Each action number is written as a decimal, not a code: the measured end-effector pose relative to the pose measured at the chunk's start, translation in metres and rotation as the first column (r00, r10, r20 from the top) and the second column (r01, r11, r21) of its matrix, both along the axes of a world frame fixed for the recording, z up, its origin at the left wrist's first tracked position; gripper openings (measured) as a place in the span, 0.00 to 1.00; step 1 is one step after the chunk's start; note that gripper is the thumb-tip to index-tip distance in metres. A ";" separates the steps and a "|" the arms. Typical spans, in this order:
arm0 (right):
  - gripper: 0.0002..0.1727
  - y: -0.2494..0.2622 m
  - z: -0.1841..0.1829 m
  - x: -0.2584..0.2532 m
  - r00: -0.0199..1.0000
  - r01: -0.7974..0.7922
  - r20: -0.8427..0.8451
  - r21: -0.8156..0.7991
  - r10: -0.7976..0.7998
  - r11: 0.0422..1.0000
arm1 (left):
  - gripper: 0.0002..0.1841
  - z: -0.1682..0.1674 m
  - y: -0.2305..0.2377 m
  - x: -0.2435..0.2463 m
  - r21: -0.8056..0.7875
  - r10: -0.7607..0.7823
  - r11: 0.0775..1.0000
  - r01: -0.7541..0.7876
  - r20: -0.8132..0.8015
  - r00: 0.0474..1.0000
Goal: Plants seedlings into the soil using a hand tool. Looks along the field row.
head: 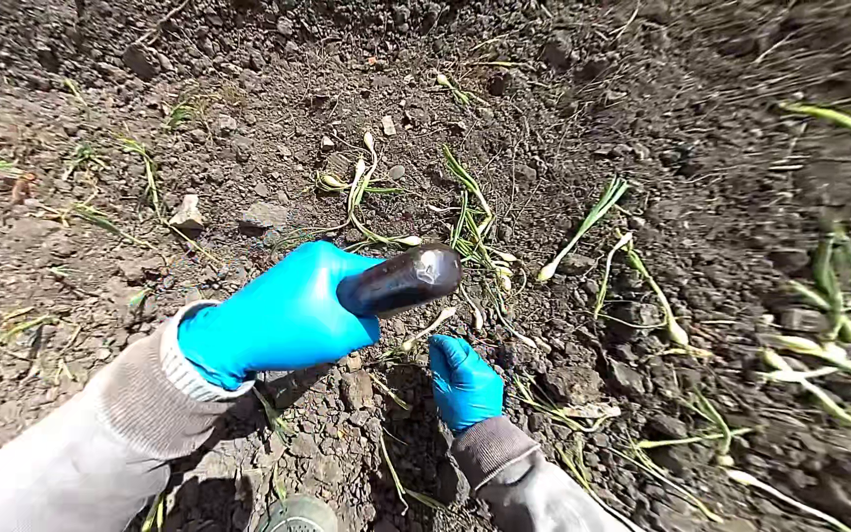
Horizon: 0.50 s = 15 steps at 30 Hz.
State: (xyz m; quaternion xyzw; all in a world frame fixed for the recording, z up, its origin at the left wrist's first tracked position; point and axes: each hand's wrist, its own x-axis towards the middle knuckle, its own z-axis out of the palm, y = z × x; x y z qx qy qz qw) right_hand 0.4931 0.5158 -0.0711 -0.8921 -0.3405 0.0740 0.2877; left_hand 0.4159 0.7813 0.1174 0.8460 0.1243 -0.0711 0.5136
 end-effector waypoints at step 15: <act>0.18 0.066 -0.007 -0.018 0.993 -0.121 -0.014 -0.184 0.120 0.976 | 0.01 -0.064 0.006 -0.066 -0.135 0.321 0.932 -0.337 -0.127 0.938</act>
